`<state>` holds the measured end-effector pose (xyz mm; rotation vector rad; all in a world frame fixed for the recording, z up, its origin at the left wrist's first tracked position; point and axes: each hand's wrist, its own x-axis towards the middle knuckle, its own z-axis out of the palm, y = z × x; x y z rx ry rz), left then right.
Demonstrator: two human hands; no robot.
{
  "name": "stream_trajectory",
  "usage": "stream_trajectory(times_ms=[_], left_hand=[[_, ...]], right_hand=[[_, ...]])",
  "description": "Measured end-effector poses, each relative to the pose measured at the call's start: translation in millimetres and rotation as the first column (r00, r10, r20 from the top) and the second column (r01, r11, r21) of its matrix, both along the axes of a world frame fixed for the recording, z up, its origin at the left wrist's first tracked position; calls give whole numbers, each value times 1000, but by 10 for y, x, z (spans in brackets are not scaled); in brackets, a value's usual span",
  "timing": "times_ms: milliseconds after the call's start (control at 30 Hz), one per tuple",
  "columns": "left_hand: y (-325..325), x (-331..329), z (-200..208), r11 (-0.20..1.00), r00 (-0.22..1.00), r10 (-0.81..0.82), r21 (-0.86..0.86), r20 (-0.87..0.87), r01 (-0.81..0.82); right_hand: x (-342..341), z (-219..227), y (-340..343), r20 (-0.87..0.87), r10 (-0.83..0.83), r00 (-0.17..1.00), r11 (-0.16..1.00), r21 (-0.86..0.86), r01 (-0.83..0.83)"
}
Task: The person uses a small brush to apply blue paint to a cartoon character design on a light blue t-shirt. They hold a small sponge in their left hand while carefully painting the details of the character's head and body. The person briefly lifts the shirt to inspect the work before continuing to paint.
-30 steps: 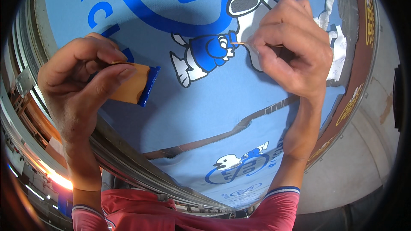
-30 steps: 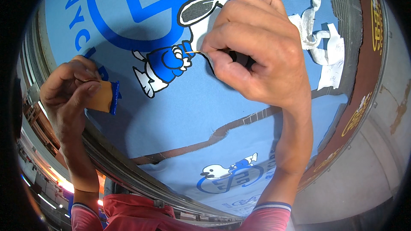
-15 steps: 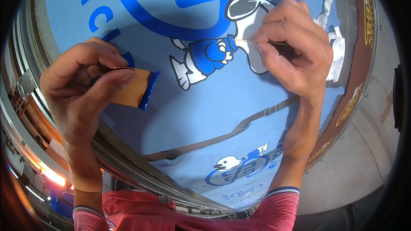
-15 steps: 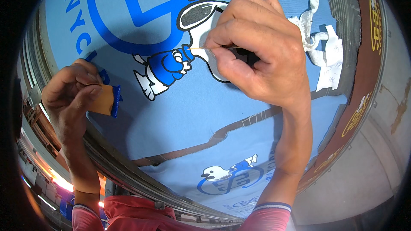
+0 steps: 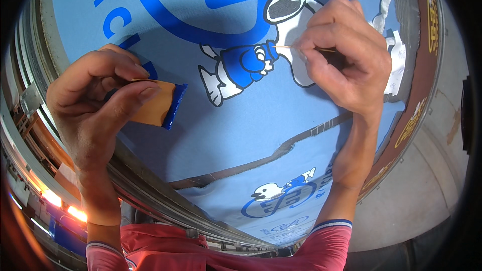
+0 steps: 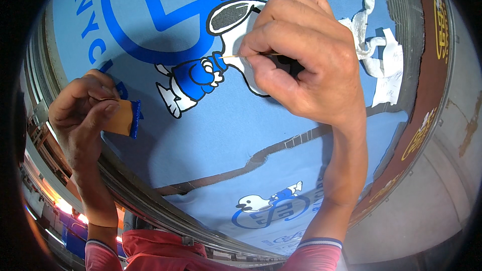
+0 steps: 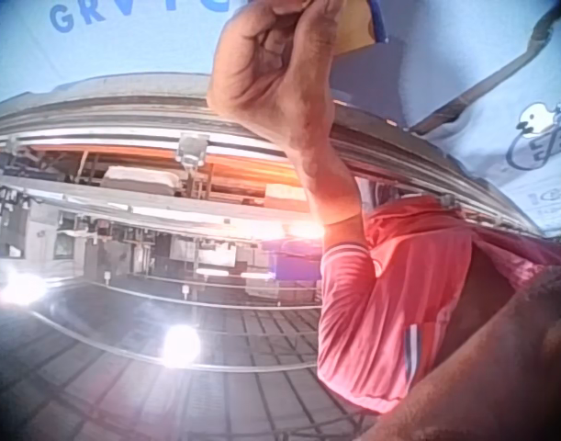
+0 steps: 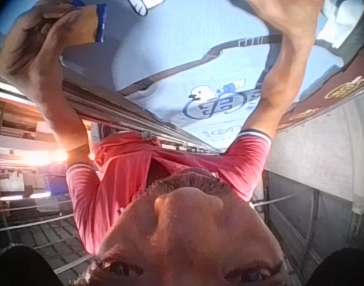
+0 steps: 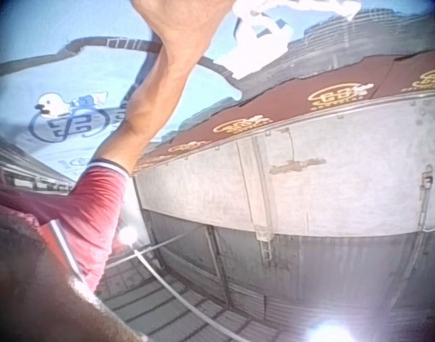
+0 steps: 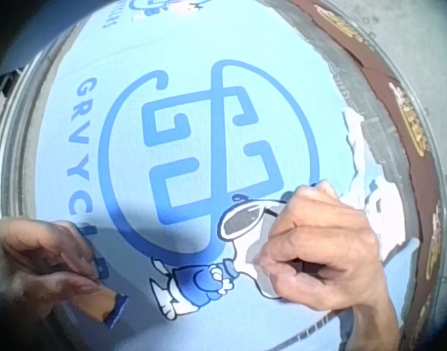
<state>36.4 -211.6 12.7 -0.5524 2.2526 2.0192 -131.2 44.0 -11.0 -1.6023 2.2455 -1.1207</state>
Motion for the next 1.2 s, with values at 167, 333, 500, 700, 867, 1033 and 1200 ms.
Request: stream_trajectory(times_ms=[167,333,500,700,867,1033,1200], left_hand=[[-11,12,-14,1000,1000,0,6,-6,0],[-21,13,-29,1000,1000,-12,0,-20,12],[-15,15,-21,1000,1000,-8,-20,-12,7],[-17,11,-28,1000,1000,-14,-20,-22,13],[13,7,-23,1000,999,17,10,-37,-17],[71,-36,41,996,995,87,-30,52,-85],[80,-59,50,993,990,112,-46,89,-108]], right_hand=[[-2,2,4,11,7,1000,1000,6,-7],[9,-1,6,10,-8,1000,1000,5,8],[18,19,10,3,-12,1000,1000,29,12],[10,23,15,10,-3,1000,1000,25,3],[2,46,25,9,36,999,999,26,-36],[199,55,-71,196,-134,971,957,-230,179],[553,36,-298,182,-124,975,964,-211,162]])
